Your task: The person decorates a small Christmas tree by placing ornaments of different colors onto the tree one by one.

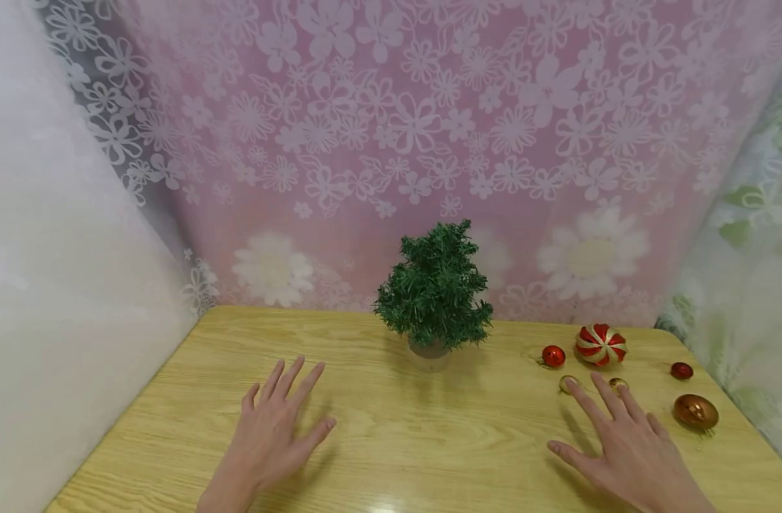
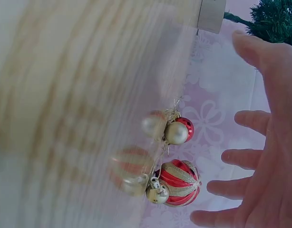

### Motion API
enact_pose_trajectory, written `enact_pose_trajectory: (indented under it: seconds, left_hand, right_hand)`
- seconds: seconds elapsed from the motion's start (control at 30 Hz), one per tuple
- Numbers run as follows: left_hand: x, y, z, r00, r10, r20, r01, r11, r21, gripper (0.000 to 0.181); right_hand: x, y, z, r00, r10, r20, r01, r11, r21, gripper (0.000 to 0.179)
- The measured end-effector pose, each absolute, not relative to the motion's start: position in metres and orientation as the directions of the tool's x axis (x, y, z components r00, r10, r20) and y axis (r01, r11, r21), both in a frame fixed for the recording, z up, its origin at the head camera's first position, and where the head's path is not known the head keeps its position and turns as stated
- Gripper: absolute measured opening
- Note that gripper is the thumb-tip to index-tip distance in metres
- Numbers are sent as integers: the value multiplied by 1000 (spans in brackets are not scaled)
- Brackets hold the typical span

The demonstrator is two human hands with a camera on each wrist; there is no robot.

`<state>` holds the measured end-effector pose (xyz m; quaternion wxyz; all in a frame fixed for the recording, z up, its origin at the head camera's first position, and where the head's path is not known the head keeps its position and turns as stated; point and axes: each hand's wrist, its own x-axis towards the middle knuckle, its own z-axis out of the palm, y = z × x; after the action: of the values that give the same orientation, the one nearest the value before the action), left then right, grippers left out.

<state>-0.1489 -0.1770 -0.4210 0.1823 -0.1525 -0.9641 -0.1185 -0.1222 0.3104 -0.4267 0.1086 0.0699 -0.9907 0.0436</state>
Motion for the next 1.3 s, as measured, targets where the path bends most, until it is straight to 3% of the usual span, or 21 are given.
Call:
enact_pose_trajectory:
  seconds: [0.3,0.6,0.97,1.3]
  left_hand:
    - [-160,-166,-403,-722,270,637,503,837,216,67]
    - [-173,-144,-382,-626,304,718,619,754,220,60]
    - [-196,-122,-356,-556,412,722,708,689,152,51]
    - [-209,-106,-349,-535,450,716,715,692,99,61]
  right_hand:
    - [-127,311,-428,-951,-172,257,-202,975,-96,87]
    - [-135,317,-429,-945,-193,264,-230,966,-117,70]
    - [-150,328,-430,-923,-243,299,-290,949,-124,41]
    - [-162,331,-429,-885,-279,373,-328,942,-74,39]
